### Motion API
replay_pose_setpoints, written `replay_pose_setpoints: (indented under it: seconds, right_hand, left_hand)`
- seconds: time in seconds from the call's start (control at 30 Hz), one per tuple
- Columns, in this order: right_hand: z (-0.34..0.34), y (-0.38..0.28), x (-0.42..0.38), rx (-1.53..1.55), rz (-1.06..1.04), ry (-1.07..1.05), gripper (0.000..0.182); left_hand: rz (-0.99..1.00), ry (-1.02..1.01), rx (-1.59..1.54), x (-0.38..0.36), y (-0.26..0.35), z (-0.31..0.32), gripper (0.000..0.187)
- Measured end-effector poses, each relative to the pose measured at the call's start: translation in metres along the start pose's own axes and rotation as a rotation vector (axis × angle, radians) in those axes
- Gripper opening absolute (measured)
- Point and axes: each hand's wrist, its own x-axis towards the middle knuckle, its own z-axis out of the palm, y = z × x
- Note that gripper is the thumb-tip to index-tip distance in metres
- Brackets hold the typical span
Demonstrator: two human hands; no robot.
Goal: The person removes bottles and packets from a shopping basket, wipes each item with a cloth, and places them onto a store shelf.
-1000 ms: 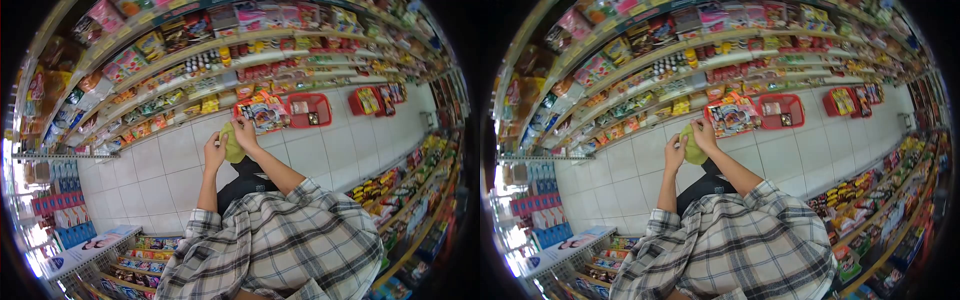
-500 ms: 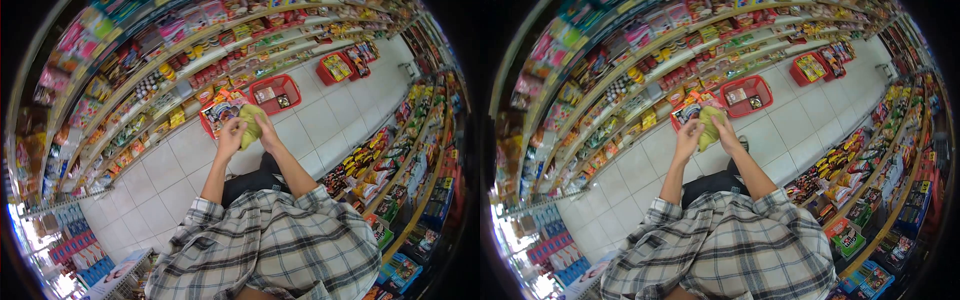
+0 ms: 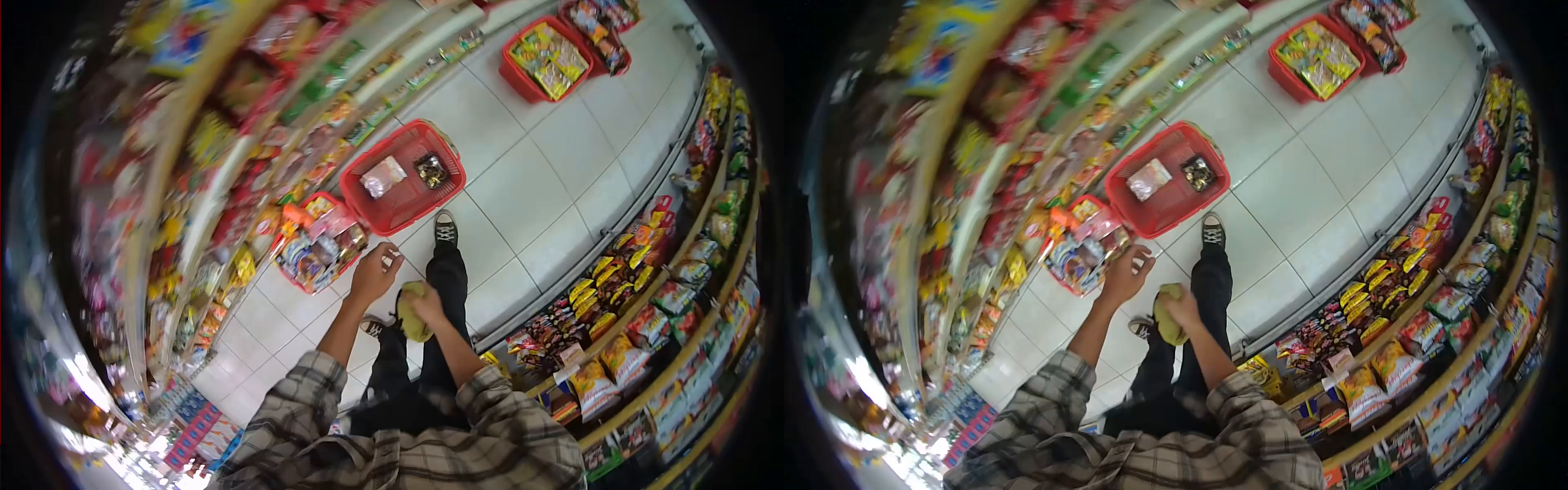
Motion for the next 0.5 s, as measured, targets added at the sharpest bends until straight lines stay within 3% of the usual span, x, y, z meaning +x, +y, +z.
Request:
replay_pose_setpoints:
  seconds: [0.03, 0.1, 0.17, 0.23, 0.3, 0.5]
  right_hand:
    - [-0.002, 0.004, 0.023, -0.227, -0.064, -0.020, 0.036]
    - [0.002, 0.024, 0.068, -0.391, -0.048, -0.145, 0.040]
    - [-0.003, 0.030, 0.101, -0.523, 0.024, -0.272, 0.039]
    - [-0.002, 0.054, 0.124, -0.683, 0.151, -0.412, 0.043]
    - [-0.013, 0.025, 0.134, -0.587, 0.119, -0.474, 0.046]
    - [-0.027, -0.018, 0.162, -0.549, 0.089, -0.427, 0.040]
  left_hand:
    - [0.041, -0.025, 0.064, 0.048, -0.024, 0.025, 0.033]
    - [0.118, -0.071, 0.174, 0.141, -0.074, 0.073, 0.035]
    - [-0.001, -0.208, 0.147, 0.233, -0.106, 0.109, 0.037]
    - [0.017, -0.135, 0.299, 0.310, -0.145, 0.148, 0.039]
    - [0.083, -0.043, 0.340, 0.368, -0.168, 0.184, 0.044]
    - [-0.007, -0.106, 0.592, 0.456, -0.245, 0.251, 0.084]
